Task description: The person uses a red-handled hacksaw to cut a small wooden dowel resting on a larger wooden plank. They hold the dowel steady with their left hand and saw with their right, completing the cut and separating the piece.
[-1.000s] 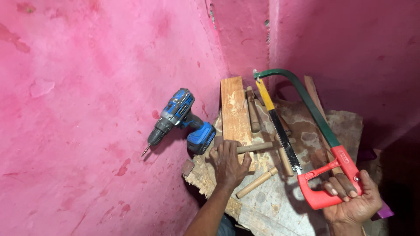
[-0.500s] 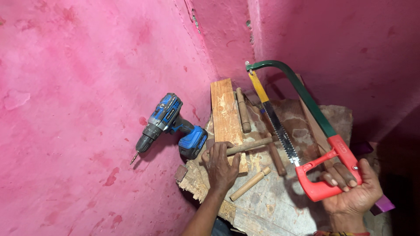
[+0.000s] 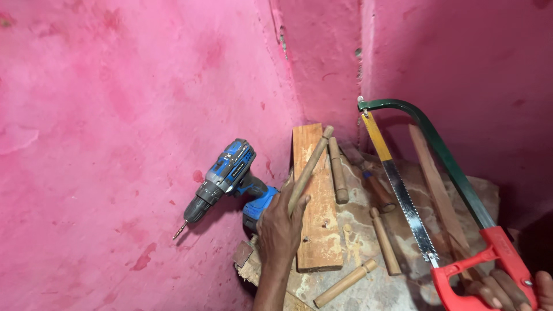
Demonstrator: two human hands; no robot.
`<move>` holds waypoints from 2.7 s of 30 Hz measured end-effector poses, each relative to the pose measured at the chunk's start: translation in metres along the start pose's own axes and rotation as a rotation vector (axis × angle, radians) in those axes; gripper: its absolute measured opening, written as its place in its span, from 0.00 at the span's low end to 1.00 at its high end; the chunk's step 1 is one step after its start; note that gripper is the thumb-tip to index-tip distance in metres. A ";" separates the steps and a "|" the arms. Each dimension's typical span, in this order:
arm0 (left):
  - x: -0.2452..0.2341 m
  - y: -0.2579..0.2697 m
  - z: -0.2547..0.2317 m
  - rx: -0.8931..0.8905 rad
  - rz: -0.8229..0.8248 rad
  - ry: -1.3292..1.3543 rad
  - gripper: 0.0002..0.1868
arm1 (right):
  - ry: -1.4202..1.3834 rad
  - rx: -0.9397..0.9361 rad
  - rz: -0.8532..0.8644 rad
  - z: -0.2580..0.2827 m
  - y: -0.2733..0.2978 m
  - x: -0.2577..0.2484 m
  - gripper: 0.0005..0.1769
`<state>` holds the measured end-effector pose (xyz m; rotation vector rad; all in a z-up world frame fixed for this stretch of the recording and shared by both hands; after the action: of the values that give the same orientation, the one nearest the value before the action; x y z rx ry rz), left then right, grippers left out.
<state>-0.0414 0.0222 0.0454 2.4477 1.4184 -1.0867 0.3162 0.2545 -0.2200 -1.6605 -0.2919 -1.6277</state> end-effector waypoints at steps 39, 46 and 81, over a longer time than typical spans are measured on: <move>0.060 -0.036 0.049 -0.457 0.276 1.101 0.26 | 0.429 0.135 -0.636 -0.054 -0.025 0.083 0.44; 0.085 -0.034 0.063 -0.461 0.326 1.451 0.19 | 0.121 0.037 -0.453 -0.100 -0.024 0.090 0.33; 0.097 -0.032 0.069 -0.416 0.336 1.475 0.19 | 0.125 0.042 -0.479 -0.107 -0.027 0.097 0.29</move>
<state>-0.0733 0.0805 -0.0584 2.8505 1.0264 1.2404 0.2338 0.1685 -0.1335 -1.5230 -0.6966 -2.0473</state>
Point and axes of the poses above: each hand's wrist, its own y-axis away from the middle knuckle, its own x-axis out of the palm, z = x × y, the point moved 1 cm from there along -y, towards the middle knuckle, and after that the axes turned 9 degrees about y, right-handed, at the moved point
